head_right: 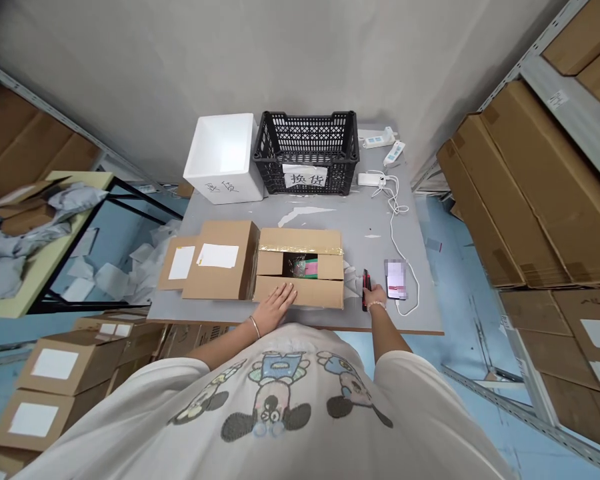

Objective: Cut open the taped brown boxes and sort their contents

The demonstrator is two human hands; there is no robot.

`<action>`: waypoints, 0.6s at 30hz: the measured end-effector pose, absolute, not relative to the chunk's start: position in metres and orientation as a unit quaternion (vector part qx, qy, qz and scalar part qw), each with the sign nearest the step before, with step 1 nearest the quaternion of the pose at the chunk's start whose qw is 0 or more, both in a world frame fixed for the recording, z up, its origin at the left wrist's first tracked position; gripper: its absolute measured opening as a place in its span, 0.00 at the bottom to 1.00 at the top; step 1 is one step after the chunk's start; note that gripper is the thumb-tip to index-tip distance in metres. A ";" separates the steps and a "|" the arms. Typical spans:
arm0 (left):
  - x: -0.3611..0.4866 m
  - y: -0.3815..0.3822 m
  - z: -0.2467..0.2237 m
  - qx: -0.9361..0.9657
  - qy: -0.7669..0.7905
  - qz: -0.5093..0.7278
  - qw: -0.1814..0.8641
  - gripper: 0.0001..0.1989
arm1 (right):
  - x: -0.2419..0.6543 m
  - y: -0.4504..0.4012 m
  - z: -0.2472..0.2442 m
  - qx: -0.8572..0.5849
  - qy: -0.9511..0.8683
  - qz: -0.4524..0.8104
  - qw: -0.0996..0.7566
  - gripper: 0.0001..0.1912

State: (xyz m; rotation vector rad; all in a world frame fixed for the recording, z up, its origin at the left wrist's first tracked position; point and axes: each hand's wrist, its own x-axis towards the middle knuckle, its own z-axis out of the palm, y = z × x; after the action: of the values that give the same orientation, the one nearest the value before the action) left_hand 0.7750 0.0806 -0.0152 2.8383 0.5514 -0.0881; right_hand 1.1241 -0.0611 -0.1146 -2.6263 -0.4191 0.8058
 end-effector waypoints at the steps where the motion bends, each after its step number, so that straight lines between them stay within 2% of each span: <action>1: 0.774 0.082 -0.014 0.972 0.187 -0.030 0.136 0.30 | 1.127 -0.061 -0.116 -0.935 -0.163 0.273 0.157 0.12; 4: 0.779 0.095 -0.002 0.957 0.205 0.006 0.204 0.26 | 1.138 -0.063 -0.120 -0.942 -0.211 0.249 0.083 0.13; 8: 0.790 0.127 0.023 0.881 0.274 0.050 0.382 0.20 | 1.149 -0.060 -0.113 -0.940 -0.240 0.242 0.030 0.18; 10: 0.792 0.150 0.034 0.828 0.302 0.045 0.471 0.21 | 1.150 -0.047 -0.100 -0.938 -0.260 0.223 0.055 0.21; 12: 0.793 0.179 0.044 0.795 0.309 0.057 0.519 0.24 | 1.149 -0.024 -0.078 -0.927 -0.308 0.177 0.120 0.23; 15: 0.797 0.231 0.054 0.822 0.300 0.050 0.482 0.29 | 1.142 0.023 -0.036 -0.856 -0.442 0.090 0.254 0.26; 17: 0.804 0.266 0.057 0.838 0.290 0.008 0.463 0.34 | 1.133 0.054 -0.006 -0.779 -0.551 0.086 0.285 0.29; 18: 0.809 0.280 0.057 0.851 0.300 -0.001 0.431 0.34 | 1.128 0.066 0.007 -0.738 -0.608 0.110 0.273 0.32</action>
State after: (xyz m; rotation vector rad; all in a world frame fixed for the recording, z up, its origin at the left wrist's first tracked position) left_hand 0.8088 0.2800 0.0568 2.1234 0.7481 -0.0019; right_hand 1.1276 0.0661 0.0070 -1.9849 -1.6362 0.2962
